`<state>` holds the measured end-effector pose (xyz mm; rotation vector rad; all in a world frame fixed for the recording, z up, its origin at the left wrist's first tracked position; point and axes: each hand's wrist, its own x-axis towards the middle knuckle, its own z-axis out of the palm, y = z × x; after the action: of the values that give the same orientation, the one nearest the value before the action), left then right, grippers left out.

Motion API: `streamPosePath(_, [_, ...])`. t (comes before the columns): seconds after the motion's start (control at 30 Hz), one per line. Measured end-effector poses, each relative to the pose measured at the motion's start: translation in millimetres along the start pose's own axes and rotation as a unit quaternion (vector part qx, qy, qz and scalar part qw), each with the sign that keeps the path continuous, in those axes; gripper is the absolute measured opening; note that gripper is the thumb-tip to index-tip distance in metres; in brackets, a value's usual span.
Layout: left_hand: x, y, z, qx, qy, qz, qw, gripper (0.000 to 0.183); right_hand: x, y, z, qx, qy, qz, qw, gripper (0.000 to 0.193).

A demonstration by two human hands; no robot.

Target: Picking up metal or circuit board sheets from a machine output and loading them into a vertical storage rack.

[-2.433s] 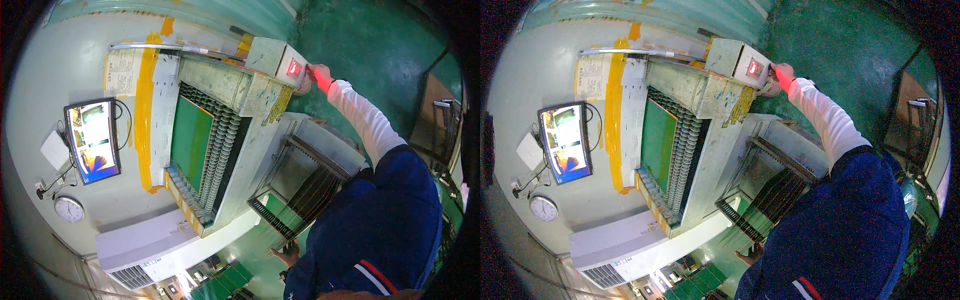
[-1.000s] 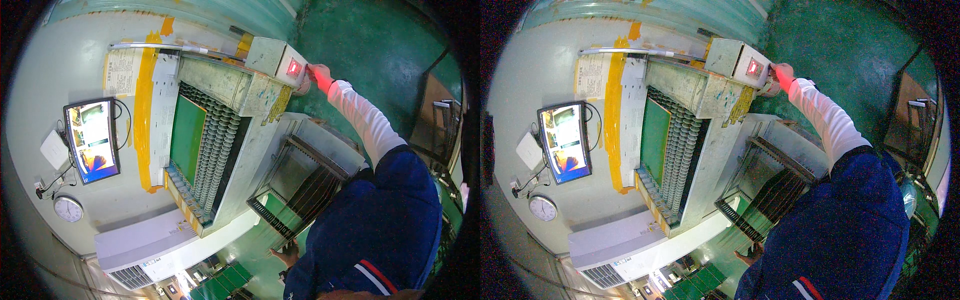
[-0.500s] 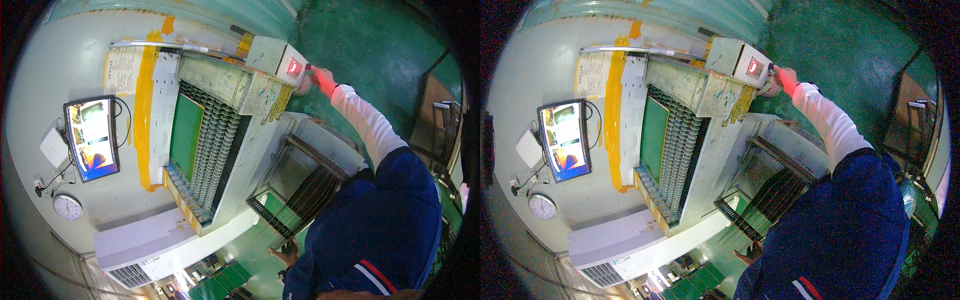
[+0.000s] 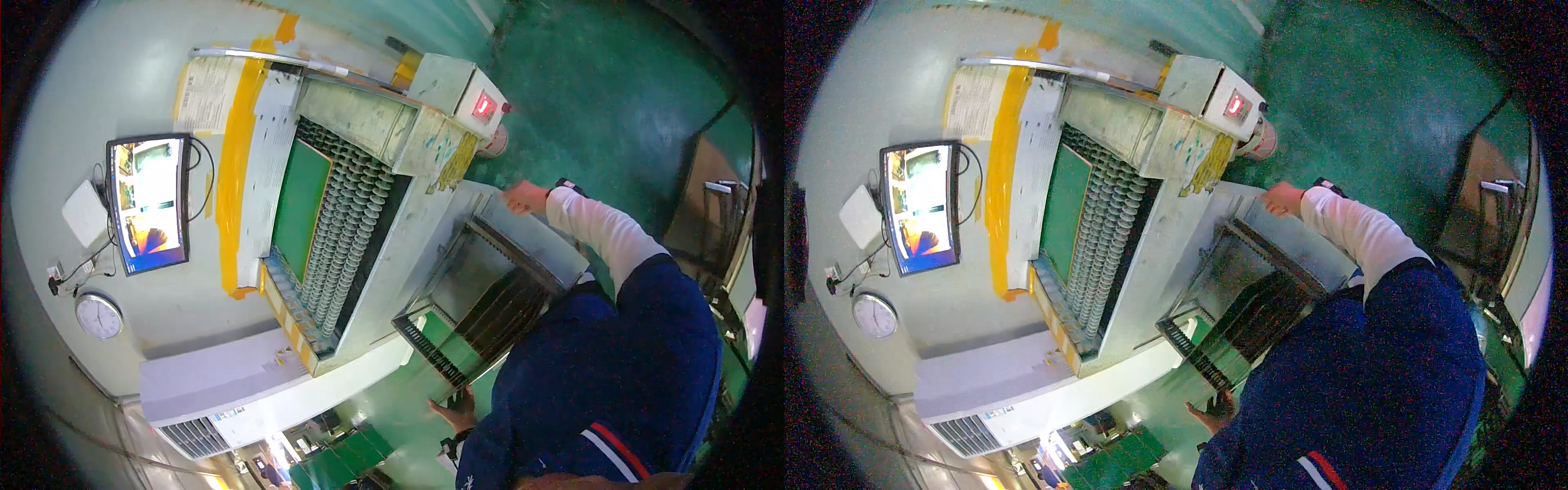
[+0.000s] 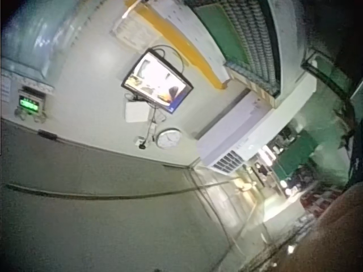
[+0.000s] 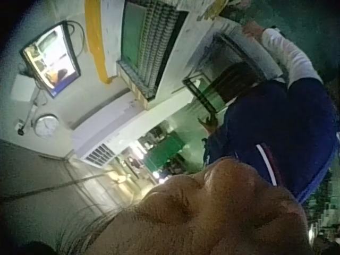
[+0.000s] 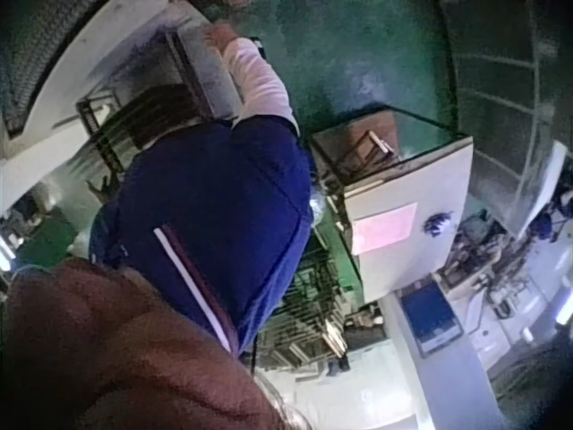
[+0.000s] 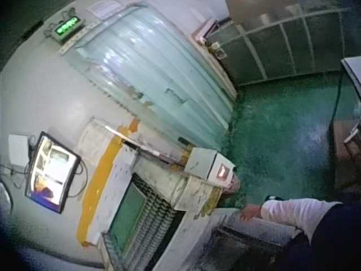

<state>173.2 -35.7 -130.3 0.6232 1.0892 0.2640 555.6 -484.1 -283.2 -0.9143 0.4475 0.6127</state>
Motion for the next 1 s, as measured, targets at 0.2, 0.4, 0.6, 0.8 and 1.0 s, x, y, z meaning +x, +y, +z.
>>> streamPosePath(0.2, [-8,-5,2,0.060,-0.094,0.049,0.993,0.082,-68,-26,93,-0.400,-0.096,-0.048,0.910,0.042])
streamPosePath(0.4, [-18,-2,2,0.005,-0.002,0.017,1.000,0.085,-80,-11,173,-0.502,-0.264,-0.102,0.817,0.051])
streamPosePath(0.6, [-9,3,-5,0.055,-0.084,0.030,0.994,0.072,-118,8,251,-0.583,-0.356,-0.208,0.700,0.052])
streamPosePath(0.8, [-6,14,1,0.060,-0.098,0.016,0.993,0.069,-133,25,298,-0.646,-0.383,-0.183,0.634,0.050])
streamPosePath(1.0, [0,15,-9,0.041,-0.077,0.019,0.996,0.065,-149,62,346,-0.701,-0.385,-0.199,0.567,0.050])
